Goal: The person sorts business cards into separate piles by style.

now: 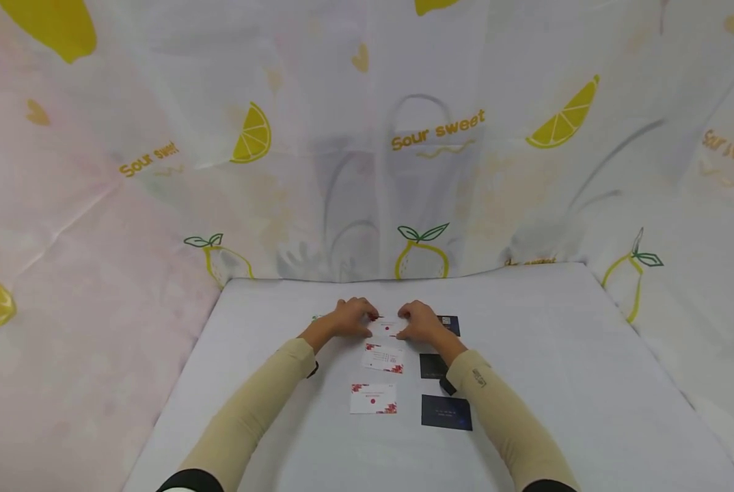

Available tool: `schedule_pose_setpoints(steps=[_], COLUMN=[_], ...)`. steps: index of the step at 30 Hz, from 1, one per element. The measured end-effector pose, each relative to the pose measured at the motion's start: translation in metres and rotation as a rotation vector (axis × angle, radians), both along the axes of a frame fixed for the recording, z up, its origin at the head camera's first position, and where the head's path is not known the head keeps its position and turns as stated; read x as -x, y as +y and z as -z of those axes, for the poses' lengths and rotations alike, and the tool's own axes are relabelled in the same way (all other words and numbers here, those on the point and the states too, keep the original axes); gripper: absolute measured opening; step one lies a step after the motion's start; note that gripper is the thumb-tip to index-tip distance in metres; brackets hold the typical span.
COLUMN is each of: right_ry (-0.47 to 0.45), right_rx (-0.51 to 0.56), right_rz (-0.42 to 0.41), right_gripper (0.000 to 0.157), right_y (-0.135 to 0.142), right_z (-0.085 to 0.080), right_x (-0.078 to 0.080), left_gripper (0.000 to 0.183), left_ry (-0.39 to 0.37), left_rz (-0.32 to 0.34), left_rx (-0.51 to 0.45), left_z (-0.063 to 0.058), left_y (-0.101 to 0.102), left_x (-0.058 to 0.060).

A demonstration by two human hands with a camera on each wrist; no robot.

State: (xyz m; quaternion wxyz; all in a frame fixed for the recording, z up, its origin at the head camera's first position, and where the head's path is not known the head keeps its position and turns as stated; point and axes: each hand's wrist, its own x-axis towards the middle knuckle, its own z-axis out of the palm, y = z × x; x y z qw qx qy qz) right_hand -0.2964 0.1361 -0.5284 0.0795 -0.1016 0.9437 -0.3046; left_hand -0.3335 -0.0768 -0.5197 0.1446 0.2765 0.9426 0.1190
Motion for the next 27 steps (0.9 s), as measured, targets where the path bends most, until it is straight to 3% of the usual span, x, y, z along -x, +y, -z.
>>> schedule_pose_setpoints(steps=[16, 27], right_ry=[-0.054, -0.022], right_rx=[0.034, 0.033], right_rz=[0.044, 0.035], right_gripper=[0.047, 0.046], right_y=[-0.009, -0.013], right_z=[0.002, -0.002], right_x=[0.005, -0.001], left_gripper=[0.042, 0.044], left_ry=[-0.027, -0.042], left_rz=[-0.026, -0.036], left_rx=[-0.014, -0.016], left_z=[-0.005, -0.007], left_y=[-0.007, -0.008], left_x=[0.0, -0.001])
